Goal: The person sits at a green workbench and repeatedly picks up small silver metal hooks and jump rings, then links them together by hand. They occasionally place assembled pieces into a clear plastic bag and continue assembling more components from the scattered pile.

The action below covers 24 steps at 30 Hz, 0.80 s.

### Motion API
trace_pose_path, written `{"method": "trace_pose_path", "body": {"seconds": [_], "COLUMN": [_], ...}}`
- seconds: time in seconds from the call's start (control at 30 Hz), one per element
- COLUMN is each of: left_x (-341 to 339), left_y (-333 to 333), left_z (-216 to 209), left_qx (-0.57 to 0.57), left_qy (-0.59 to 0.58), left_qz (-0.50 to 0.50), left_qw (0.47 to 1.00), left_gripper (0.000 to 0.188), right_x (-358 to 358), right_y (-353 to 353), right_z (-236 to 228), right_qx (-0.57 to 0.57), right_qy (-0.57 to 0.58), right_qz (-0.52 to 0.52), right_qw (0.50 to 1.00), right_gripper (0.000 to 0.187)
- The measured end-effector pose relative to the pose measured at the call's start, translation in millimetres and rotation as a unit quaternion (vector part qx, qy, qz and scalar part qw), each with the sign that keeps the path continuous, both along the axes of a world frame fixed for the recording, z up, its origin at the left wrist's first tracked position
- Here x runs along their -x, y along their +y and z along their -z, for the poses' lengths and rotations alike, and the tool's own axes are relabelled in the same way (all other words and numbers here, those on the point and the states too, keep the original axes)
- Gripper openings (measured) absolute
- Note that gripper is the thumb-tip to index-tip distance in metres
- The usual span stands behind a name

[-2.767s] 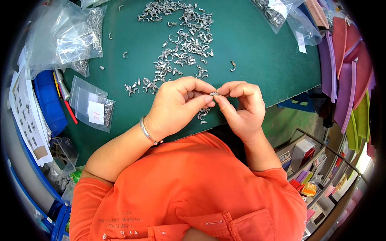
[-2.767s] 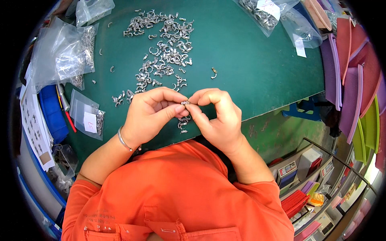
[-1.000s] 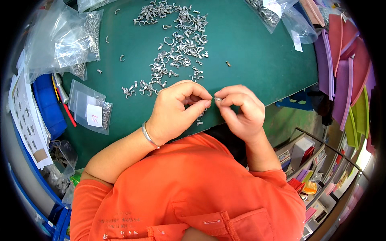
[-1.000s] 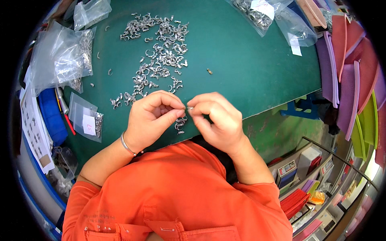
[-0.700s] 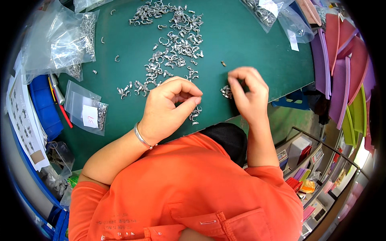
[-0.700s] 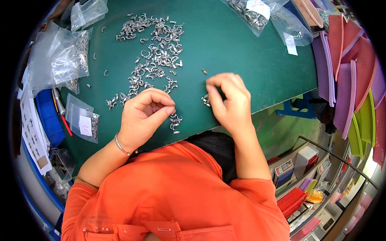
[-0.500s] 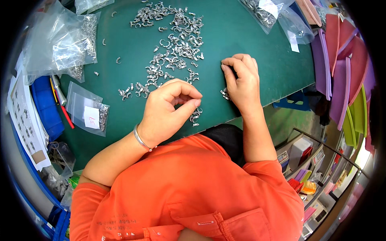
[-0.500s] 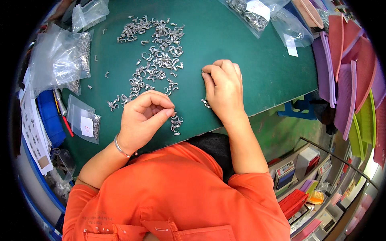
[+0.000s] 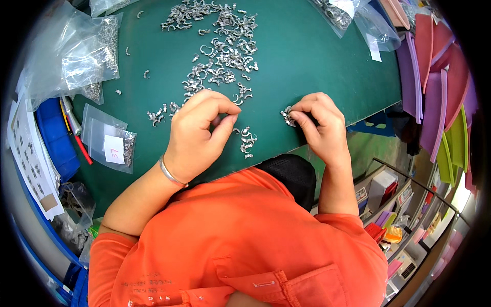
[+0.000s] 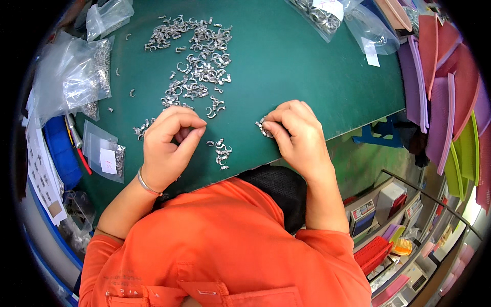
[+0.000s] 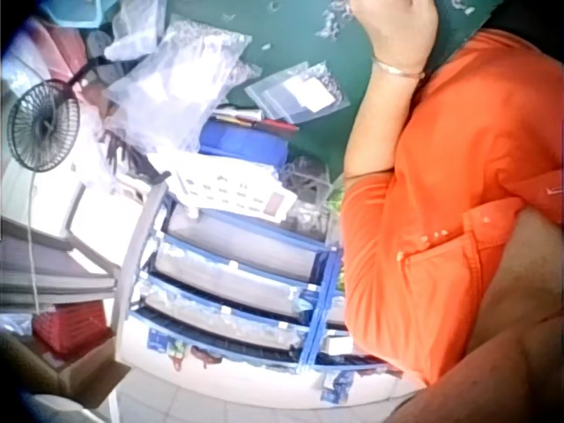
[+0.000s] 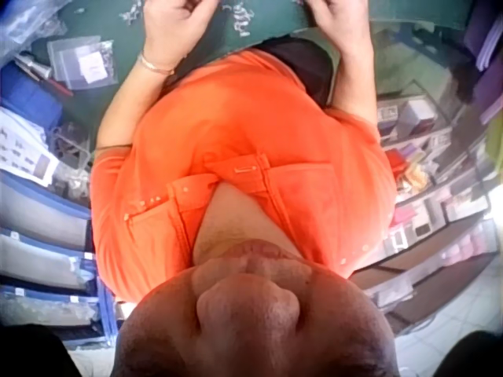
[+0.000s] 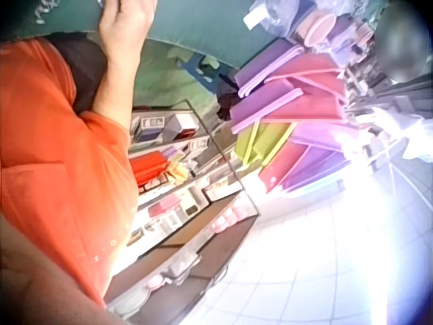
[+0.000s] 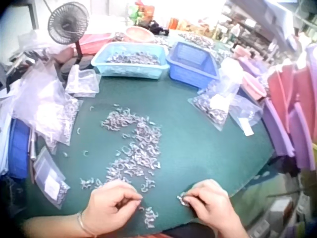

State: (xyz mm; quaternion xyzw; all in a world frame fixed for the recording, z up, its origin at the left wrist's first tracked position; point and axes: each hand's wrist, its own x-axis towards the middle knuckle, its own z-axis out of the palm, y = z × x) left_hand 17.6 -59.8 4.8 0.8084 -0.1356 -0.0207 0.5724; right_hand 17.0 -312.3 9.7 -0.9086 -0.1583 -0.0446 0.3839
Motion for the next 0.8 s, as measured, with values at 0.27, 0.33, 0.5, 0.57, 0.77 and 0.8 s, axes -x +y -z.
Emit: {"method": "trace_pose_path", "body": {"seconds": [0.27,0.33,0.5,0.57,0.77,0.8], "left_x": [1.2,2.6,1.7,1.9,-1.5,-0.4], "left_y": [3.8,6.0,14.5,12.7,2.4,3.5], "left_z": [-3.6,-5.8,-5.1,0.5,0.0,0.9], "left_qx": [-0.010,-0.005,-0.019,-0.004,0.241,0.245], "left_qy": [0.013,0.018,0.057,0.085,0.260,0.249], "left_qz": [0.000,-0.008,-0.013,-0.022,-0.004,-0.014], "left_qw": [1.000,1.000,0.998,0.996,0.935,0.937], "left_gripper": [0.010,0.010,0.011,0.012,0.013,0.013], "right_x": [-51.1,-55.8,-46.3,-37.1,-7.9,-6.9], "right_y": [57.7,61.1,53.1,55.6,73.5,76.1], "right_z": [17.5,19.6,18.0,7.2,-2.4,-2.2], "right_qx": [0.040,0.067,0.006,-0.063,-0.163,-0.180], "right_qy": [-0.136,-0.130,-0.103,-0.068,-0.061,-0.044], "right_qz": [-0.013,-0.012,0.011,0.009,-0.073,-0.070], "right_qw": [0.990,0.989,0.995,0.996,0.982,0.980], "right_gripper": [0.015,0.014,0.010,0.013,0.019,0.019]}}
